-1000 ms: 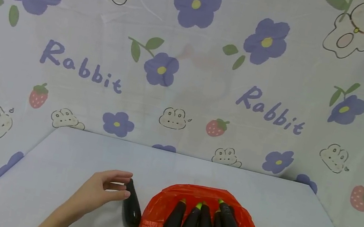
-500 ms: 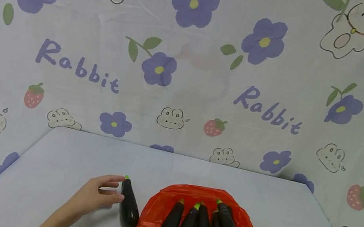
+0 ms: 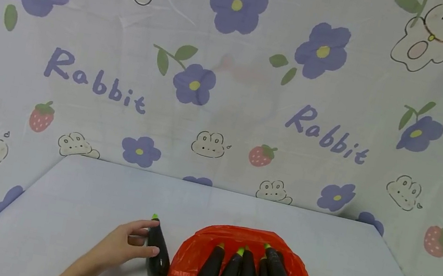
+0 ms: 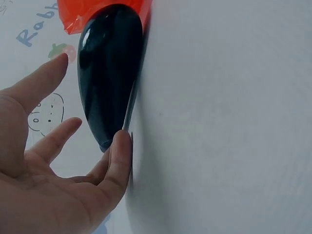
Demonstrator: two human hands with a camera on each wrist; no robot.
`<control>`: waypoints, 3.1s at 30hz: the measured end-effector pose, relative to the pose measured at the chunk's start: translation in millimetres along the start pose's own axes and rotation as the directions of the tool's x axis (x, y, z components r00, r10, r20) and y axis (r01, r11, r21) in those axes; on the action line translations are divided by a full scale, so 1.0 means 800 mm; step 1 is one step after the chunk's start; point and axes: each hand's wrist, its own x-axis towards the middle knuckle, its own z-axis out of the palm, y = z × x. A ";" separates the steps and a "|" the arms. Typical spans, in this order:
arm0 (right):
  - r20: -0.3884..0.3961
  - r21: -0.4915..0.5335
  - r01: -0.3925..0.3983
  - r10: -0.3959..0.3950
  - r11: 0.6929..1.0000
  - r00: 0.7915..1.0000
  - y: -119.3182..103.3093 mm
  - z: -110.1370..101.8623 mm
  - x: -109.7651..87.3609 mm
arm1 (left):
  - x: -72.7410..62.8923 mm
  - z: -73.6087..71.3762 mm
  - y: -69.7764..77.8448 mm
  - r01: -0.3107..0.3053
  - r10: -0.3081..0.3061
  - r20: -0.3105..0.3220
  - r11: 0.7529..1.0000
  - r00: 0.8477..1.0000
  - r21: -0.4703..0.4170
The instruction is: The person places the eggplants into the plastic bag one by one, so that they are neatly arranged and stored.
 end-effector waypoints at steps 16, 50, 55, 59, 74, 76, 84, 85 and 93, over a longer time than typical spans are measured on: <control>0.000 -0.009 0.007 -0.007 1.000 1.000 0.000 -0.001 0.002 | 0.003 0.008 -0.001 0.015 -0.018 0.038 0.997 0.999 0.077; -0.010 -0.002 0.013 -0.013 1.000 1.000 -0.002 0.001 -0.001 | 0.003 0.004 0.003 0.029 -0.034 0.113 0.998 0.993 0.048; -0.011 -0.006 0.002 -0.002 1.000 1.000 0.001 0.001 0.000 | 0.003 0.005 0.004 0.013 -0.019 0.115 0.999 0.993 0.053; -0.005 0.001 0.007 -0.007 1.000 1.000 0.002 0.000 0.000 | 0.003 0.006 0.004 0.004 -0.010 0.117 0.999 0.993 0.053; 0.001 -0.005 0.009 -0.009 1.000 1.000 -0.003 0.001 0.000 | 0.004 0.006 0.003 0.015 -0.020 0.127 0.999 0.992 0.039; -0.003 -0.001 0.007 -0.007 1.000 1.000 -0.003 0.001 -0.001 | 0.004 0.006 0.003 0.015 -0.020 0.126 0.999 0.992 0.035; 0.003 -0.005 0.014 -0.014 1.000 1.000 -0.001 0.001 -0.001 | 0.001 0.005 0.002 0.001 -0.003 0.135 1.000 0.991 0.009; 0.007 -0.007 0.017 -0.016 1.000 1.000 0.000 0.001 0.000 | 0.001 0.005 0.002 0.001 -0.001 0.137 1.000 0.991 0.004; 0.005 0.009 0.010 -0.010 1.000 1.000 0.000 0.000 -0.002 | 0.000 0.008 0.005 -0.003 0.003 0.138 1.000 0.990 -0.004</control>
